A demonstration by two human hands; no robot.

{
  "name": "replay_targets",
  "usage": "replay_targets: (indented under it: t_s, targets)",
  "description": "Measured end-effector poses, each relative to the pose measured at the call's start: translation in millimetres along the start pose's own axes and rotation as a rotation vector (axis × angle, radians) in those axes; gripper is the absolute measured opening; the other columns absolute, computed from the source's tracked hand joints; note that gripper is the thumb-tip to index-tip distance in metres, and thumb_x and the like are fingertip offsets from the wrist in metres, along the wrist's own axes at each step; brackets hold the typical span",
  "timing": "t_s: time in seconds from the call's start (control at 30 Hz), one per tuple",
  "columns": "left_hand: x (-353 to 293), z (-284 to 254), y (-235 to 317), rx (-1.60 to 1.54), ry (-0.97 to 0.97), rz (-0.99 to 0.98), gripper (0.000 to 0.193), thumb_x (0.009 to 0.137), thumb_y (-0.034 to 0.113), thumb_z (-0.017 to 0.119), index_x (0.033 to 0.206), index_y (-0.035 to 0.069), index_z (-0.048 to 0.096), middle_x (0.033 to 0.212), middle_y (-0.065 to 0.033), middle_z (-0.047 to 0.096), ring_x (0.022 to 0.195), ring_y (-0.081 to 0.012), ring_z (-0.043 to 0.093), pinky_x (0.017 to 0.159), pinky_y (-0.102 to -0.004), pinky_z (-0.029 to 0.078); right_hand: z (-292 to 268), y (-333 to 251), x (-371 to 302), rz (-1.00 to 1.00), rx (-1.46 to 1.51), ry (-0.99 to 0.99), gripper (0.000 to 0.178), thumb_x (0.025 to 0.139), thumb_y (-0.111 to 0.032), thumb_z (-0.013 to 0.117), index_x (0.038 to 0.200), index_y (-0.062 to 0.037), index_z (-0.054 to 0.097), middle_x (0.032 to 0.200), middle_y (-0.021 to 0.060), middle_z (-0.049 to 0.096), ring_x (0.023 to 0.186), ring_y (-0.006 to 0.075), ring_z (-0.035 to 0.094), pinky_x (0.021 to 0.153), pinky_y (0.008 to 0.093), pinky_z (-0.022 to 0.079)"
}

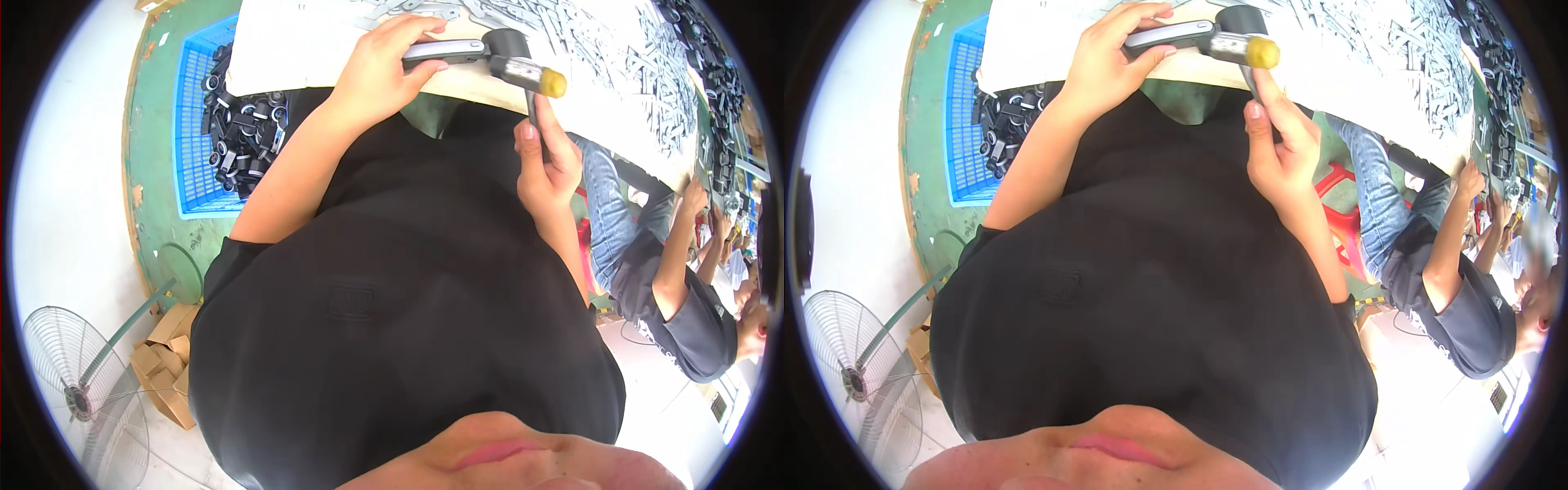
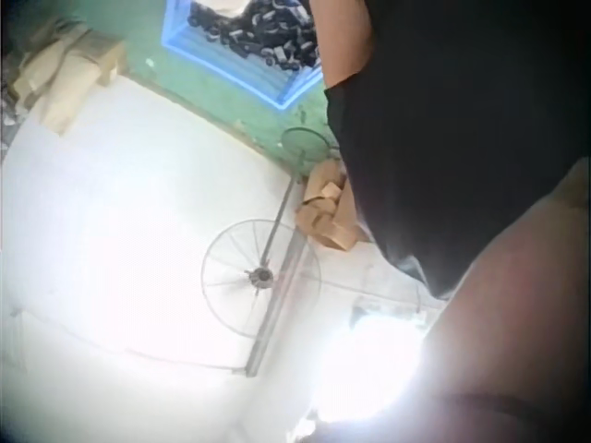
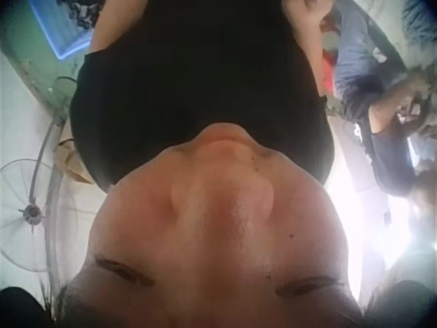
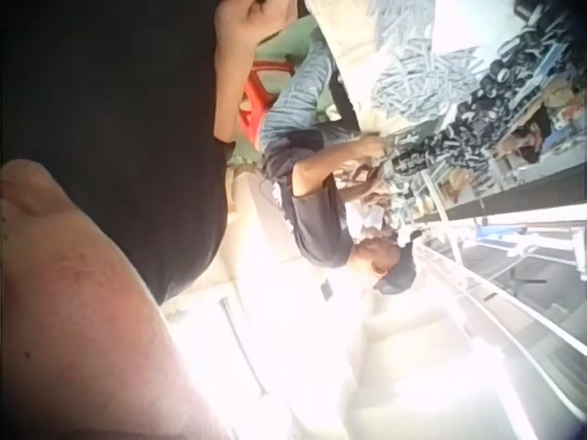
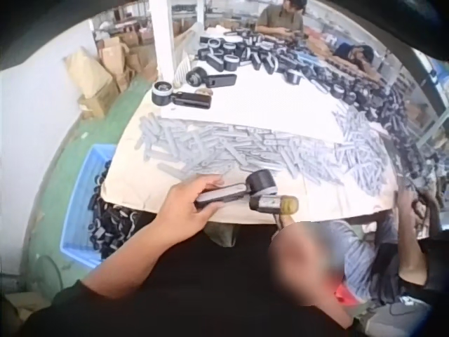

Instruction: Manually assemble mechanical components by inserting metal pins and seating them using a small hammer.

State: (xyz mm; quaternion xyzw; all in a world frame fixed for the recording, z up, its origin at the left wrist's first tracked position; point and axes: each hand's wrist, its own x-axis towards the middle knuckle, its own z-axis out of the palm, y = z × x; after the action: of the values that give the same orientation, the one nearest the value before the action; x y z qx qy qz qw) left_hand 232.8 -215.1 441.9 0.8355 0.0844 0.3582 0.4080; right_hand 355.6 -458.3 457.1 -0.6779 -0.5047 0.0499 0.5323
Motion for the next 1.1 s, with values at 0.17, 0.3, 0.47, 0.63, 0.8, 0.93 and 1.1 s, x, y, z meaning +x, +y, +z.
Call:
replay_targets:
  t_s: [0.17, 0.3, 0.47, 0.63, 0.8, 0.93, 1.1]
  targets:
    - [-2, 1, -10, -0.018, 0.05, 0.035, 0.049, 0.082, 0.007, 0.085, 0.128, 0.007, 0.068, 0.099, -0.01, 0.074, 0.094, -0.0297, 0.072, 0.083, -0.0392, 0.058, 3, -33, 37, -0.052, -0.187, -0.078, 0.039, 0.101, 0.006, 0.063, 0.139, 0.0006, 0.068, 0.08, 0.0098, 0.064, 0.065, 0.014, 0.056, 0.065, 0.0242, 0.048]
    - [-3, 3, -10, 0.004, 0.083, 0.006, 0.049, 0.082, 0.007, 0.086, 0.127, 0.008, 0.068, 0.102, -0.0109, 0.074, 0.095, -0.0302, 0.072, 0.082, -0.0387, 0.058, 0, -41, 50, -0.342, -0.075, 0.08, 0.038, 0.098, 0.013, 0.062, 0.135, 0.0089, 0.066, 0.083, 0.0117, 0.068, 0.067, 0.0148, 0.06, 0.065, 0.0243, 0.05]
    - [-4, 8, -6, -0.119, 0.077, -0.087, 0.049, 0.081, 0.007, 0.085, 0.127, 0.007, 0.068, 0.105, -0.0121, 0.075, 0.097, -0.0309, 0.074, 0.083, -0.0393, 0.058, 20, -28, 53, -0.181, -0.331, 0.009, 0.043, 0.095, 0.011, 0.062, 0.138, 0.0012, 0.068, 0.084, 0.0164, 0.069, 0.067, 0.024, 0.064, 0.069, 0.0288, 0.053]
    - [-7, 5, -10, -0.083, 0.113, -0.025, 0.049, 0.082, 0.007, 0.085, 0.127, 0.006, 0.066, 0.105, -0.013, 0.075, 0.097, -0.0313, 0.074, 0.083, -0.0397, 0.059, 20, -45, 58, 0.008, -0.322, -0.12, 0.04, 0.105, -0.002, 0.062, 0.145, -0.0005, 0.064, 0.08, 0.0008, 0.066, 0.07, 0.0084, 0.053, 0.07, 0.0233, 0.048]
    - [-6, 4, 3, -0.167, 0.094, -0.174, 0.053, 0.082, 0.01, 0.086, 0.125, 0.002, 0.056, 0.086, -0.0148, 0.07, 0.086, -0.036, 0.071, 0.078, -0.0429, 0.056, 22, -31, 47, -0.134, -0.53, -0.099, 0.039, 0.106, 0.0, 0.06, 0.144, -0.0031, 0.066, 0.086, 0.0044, 0.072, 0.068, 0.0084, 0.054, 0.069, 0.0235, 0.048]
    - [-10, 4, -6, -0.074, 0.088, -0.076, 0.035, 0.082, 0.007, 0.084, 0.115, 0.005, 0.07, 0.097, -0.0098, 0.071, 0.087, -0.0316, 0.071, 0.077, -0.0397, 0.058, 14, -24, 47, 0.107, -0.265, -0.175, 0.041, 0.106, -0.003, 0.062, 0.146, -0.0082, 0.065, 0.081, -0.0048, 0.064, 0.07, 0.0056, 0.051, 0.069, 0.0209, 0.044]
    - [-13, 9, -10, 0.106, 0.145, 0.143, 0.018, 0.084, 0.007, 0.081, 0.101, 0.005, 0.074, 0.09, -0.0068, 0.066, 0.077, -0.0281, 0.068, 0.07, -0.0378, 0.057, -11, -25, 43, -0.06, 0.064, 0.234, 0.05, 0.11, 0.0, 0.054, 0.159, -0.002, 0.045, 0.083, 0.0021, 0.06, 0.062, 0.0051, 0.045, 0.053, 0.0221, 0.04]
